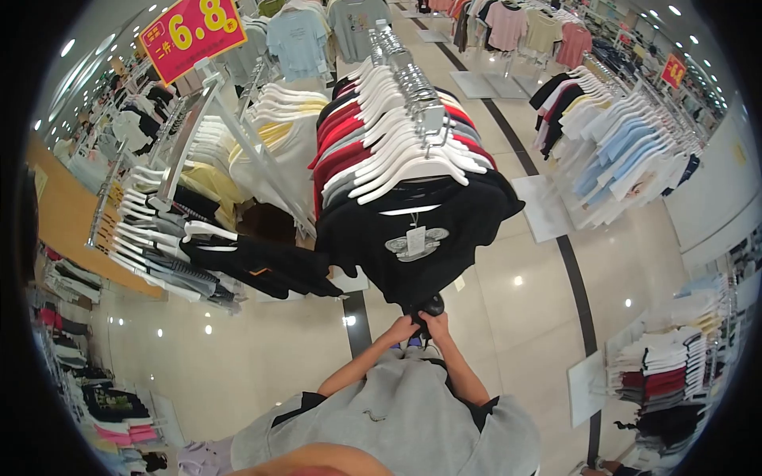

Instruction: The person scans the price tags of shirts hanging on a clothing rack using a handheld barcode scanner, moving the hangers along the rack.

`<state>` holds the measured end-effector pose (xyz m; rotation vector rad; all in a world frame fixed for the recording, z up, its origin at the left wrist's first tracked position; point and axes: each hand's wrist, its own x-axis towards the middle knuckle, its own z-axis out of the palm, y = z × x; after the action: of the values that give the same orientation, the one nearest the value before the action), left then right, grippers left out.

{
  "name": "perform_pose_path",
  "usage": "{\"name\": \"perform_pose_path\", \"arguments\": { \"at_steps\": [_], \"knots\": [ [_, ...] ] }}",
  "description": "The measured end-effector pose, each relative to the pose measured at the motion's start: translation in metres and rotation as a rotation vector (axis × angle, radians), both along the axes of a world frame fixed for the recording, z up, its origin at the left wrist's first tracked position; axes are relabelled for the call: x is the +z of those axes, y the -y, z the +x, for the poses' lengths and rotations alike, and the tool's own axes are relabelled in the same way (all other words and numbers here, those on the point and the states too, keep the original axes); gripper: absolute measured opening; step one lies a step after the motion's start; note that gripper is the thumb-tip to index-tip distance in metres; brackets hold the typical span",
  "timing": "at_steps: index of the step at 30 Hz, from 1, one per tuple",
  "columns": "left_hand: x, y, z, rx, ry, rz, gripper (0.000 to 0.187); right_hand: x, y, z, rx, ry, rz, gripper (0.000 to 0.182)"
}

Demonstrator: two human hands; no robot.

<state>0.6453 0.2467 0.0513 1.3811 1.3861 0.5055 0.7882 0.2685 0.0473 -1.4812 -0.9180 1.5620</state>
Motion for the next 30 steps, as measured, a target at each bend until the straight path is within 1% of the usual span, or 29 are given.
{"name": "perform_pose_path", "arguments": {
  "at_steps": [1,2,4,6,7,8,9,10,12,13,14,15,16,17,20,21,22,23,24,25,26,27,28,29,30],
  "knots": [
    [-0.016,0.000,-0.002,0.006,0.011,0.013,0.032,0.002,0.000,0.001,-0.007,0.069,0.047,0.020],
    [-0.031,0.002,-0.004,0.005,-0.024,0.081,0.036,0.004,-0.004,0.001,-0.013,0.137,0.092,0.019],
    [-0.029,0.005,-0.017,0.033,0.122,0.000,0.045,0.003,-0.009,0.007,-0.035,0.179,0.082,0.021],
    [-0.088,0.010,-0.033,0.273,0.050,0.318,0.063,0.012,-0.011,0.011,-0.096,0.153,0.093,0.020],
    [-0.094,0.010,-0.045,0.426,0.044,0.166,0.075,0.019,-0.011,0.015,-0.088,0.098,0.043,0.022],
    [-0.094,0.003,-0.062,0.573,0.034,0.022,0.087,0.026,-0.009,0.020,-0.086,0.040,0.004,0.024],
    [-0.091,-0.002,-0.077,0.642,0.035,0.062,0.096,0.028,-0.006,0.026,-0.054,-0.039,-0.012,0.034],
    [-0.087,-0.007,-0.089,0.712,0.040,0.101,0.104,0.030,-0.004,0.029,-0.063,-0.034,-0.016,0.034],
    [-0.064,-0.018,-0.106,0.636,0.051,0.166,0.112,0.034,0.005,0.041,0.005,-0.074,0.004,0.036],
    [-0.056,-0.025,-0.108,0.638,0.055,0.172,0.105,0.030,0.007,0.046,0.023,-0.055,-0.003,0.034],
    [-0.048,-0.035,-0.107,0.635,0.059,0.170,0.105,0.026,0.008,0.052,0.020,-0.051,-0.003,0.034],
    [-0.035,-0.044,-0.105,0.470,0.259,0.096,0.096,0.025,0.010,0.056,0.039,-0.011,-0.011,0.033],
    [-0.034,-0.050,-0.103,0.302,0.456,0.019,0.087,0.022,0.012,0.060,0.059,0.029,-0.022,0.031],
    [-0.036,-0.052,-0.092,0.268,0.437,-0.076,0.071,0.017,0.014,0.063,0.057,0.032,-0.030,0.031],
    [-0.042,-0.047,-0.053,0.257,0.434,-0.139,0.066,0.009,0.013,0.073,0.040,0.122,-0.089,0.027],
    [-0.042,-0.044,-0.040,0.242,0.478,-0.210,0.064,0.005,0.013,0.075,0.020,0.137,-0.073,0.028],
    [-0.061,-0.038,-0.026,0.236,0.486,-0.212,0.064,-0.005,0.011,0.081,0.001,0.151,-0.054,0.028],
    [-0.097,-0.028,-0.013,0.289,0.402,-0.168,0.061,-0.016,0.009,0.091,-0.003,0.158,-0.054,0.028],
    [-0.124,-0.017,-0.001,0.342,0.315,-0.123,0.058,-0.029,0.007,0.099,-0.003,0.322,0.000,0.025],
    [-0.132,-0.007,0.006,0.350,0.124,-0.176,0.057,-0.043,0.003,0.106,-0.002,0.483,0.055,0.023],
    [-0.139,0.003,0.011,0.357,-0.068,-0.227,0.058,-0.059,-0.003,0.114,-0.003,0.482,0.058,0.023],
    [-0.152,0.016,0.012,0.359,-0.068,-0.231,0.058,-0.075,-0.004,0.124,-0.067,0.596,0.140,0.022],
    [-0.167,0.024,0.012,0.271,-0.212,-0.276,0.060,-0.081,-0.008,0.135,-0.128,0.710,0.230,0.021],
    [-0.174,0.015,0.015,0.189,-0.353,-0.308,0.064,-0.074,-0.017,0.143,-0.123,0.710,0.249,0.021],
    [-0.151,0.002,0.020,0.203,-0.349,-0.294,0.064,-0.065,-0.017,0.150,-0.092,0.684,0.195,0.020]
  ]
}}
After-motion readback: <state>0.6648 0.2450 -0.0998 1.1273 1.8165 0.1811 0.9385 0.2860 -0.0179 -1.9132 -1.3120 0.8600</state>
